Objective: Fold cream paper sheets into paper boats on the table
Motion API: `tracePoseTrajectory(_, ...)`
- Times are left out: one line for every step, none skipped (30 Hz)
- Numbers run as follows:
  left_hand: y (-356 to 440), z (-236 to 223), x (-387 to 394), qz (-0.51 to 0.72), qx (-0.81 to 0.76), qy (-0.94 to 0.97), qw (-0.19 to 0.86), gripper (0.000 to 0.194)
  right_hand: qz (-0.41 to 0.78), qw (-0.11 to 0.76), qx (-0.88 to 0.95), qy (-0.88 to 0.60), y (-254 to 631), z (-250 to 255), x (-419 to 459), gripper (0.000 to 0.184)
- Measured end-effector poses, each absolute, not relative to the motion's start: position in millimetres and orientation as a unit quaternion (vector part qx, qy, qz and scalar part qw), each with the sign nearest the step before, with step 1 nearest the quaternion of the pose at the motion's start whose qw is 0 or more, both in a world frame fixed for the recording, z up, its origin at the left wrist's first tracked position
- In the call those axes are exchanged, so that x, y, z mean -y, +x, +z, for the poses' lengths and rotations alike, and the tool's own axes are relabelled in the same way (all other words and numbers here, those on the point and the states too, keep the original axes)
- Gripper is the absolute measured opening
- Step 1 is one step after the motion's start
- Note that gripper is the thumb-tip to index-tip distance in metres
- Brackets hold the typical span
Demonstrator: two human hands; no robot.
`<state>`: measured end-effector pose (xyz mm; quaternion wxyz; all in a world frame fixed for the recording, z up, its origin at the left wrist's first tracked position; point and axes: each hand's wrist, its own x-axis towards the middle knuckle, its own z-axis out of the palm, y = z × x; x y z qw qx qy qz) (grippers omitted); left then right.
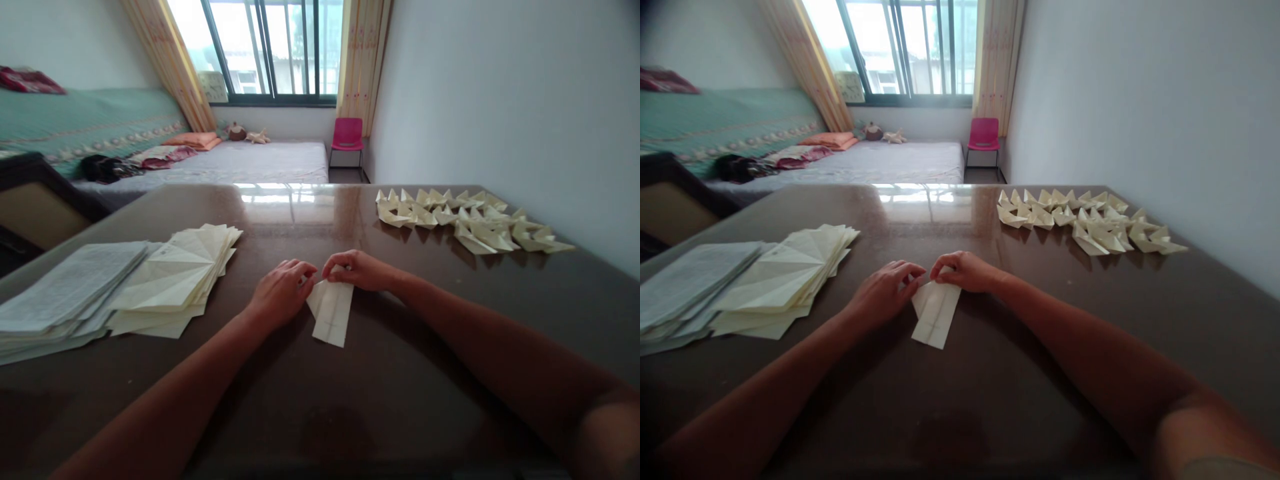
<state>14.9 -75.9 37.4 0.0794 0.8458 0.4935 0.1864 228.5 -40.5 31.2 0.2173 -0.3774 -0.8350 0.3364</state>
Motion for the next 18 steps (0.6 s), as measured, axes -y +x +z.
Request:
tracePoseTrajectory(15, 34, 73, 0.19, -0.487, 0.842, 0.13, 0.026, 0.332, 0.229, 0.832, -0.382, 228, 30, 40, 0.019)
tracePoseTrajectory(16, 30, 70, 0.195, -0.482, 0.835, 0.181, 0.028, 0.332, 0.242, 0.824, -0.39, 226, 28, 40, 0.023)
tracePoseTrajectory(16, 28, 68, 0.204, -0.478, 0.823, 0.229, 0.029, 0.339, 0.255, 0.813, -0.4, 225, 26, 40, 0.028)
tracePoseTrajectory(17, 27, 66, 0.214, -0.472, 0.81, 0.274, 0.029, 0.354, 0.267, 0.799, -0.407, 223, 24, 40, 0.032)
tracePoseTrajectory(17, 26, 65, 0.223, -0.465, 0.797, 0.314, 0.03, 0.375, 0.277, 0.783, -0.412, 221, 22, 40, 0.035)
tracePoseTrajectory(17, 26, 64, 0.231, -0.458, 0.785, 0.347, 0.03, 0.398, 0.285, 0.766, -0.416, 220, 21, 41, 0.038)
tracePoseTrajectory(16, 26, 63, 0.235, -0.453, 0.775, 0.374, 0.03, 0.421, 0.291, 0.75, -0.419, 218, 20, 41, 0.04)
tracePoseTrajectory(16, 27, 63, 0.236, -0.448, 0.765, 0.397, 0.031, 0.443, 0.296, 0.735, -0.42, 217, 19, 41, 0.041)
tracePoseTrajectory(16, 27, 62, 0.24, -0.444, 0.756, 0.417, 0.031, 0.462, 0.302, 0.721, -0.419, 216, 18, 41, 0.041)
tracePoseTrajectory(15, 27, 62, 0.248, -0.444, 0.743, 0.435, 0.03, 0.477, 0.314, 0.707, -0.417, 216, 18, 41, 0.04)
tracePoseTrajectory(15, 28, 62, 0.264, -0.447, 0.725, 0.453, 0.03, 0.487, 0.329, 0.694, -0.416, 215, 18, 41, 0.039)
tracePoseTrajectory(14, 29, 63, 0.282, -0.453, 0.702, 0.471, 0.03, 0.495, 0.346, 0.68, -0.417, 215, 17, 41, 0.037)
tracePoseTrajectory(14, 30, 63, 0.302, -0.462, 0.675, 0.49, 0.031, 0.502, 0.359, 0.666, -0.419, 215, 17, 42, 0.036)
tracePoseTrajectory(14, 31, 64, 0.32, -0.472, 0.646, 0.507, 0.032, 0.509, 0.366, 0.655, -0.422, 215, 17, 42, 0.035)
tracePoseTrajectory(14, 32, 65, 0.336, -0.481, 0.616, 0.526, 0.034, 0.517, 0.362, 0.648, -0.427, 215, 17, 42, 0.036)
tracePoseTrajectory(14, 33, 66, 0.35, -0.487, 0.587, 0.544, 0.036, 0.528, 0.35, 0.643, -0.431, 215, 17, 43, 0.037)
tracePoseTrajectory(14, 34, 67, 0.363, -0.487, 0.562, 0.562, 0.038, 0.538, 0.334, 0.642, -0.432, 215, 17, 44, 0.039)
tracePoseTrajectory(14, 34, 67, 0.376, -0.482, 0.541, 0.578, 0.04, 0.542, 0.323, 0.645, -0.432, 215, 17, 45, 0.041)
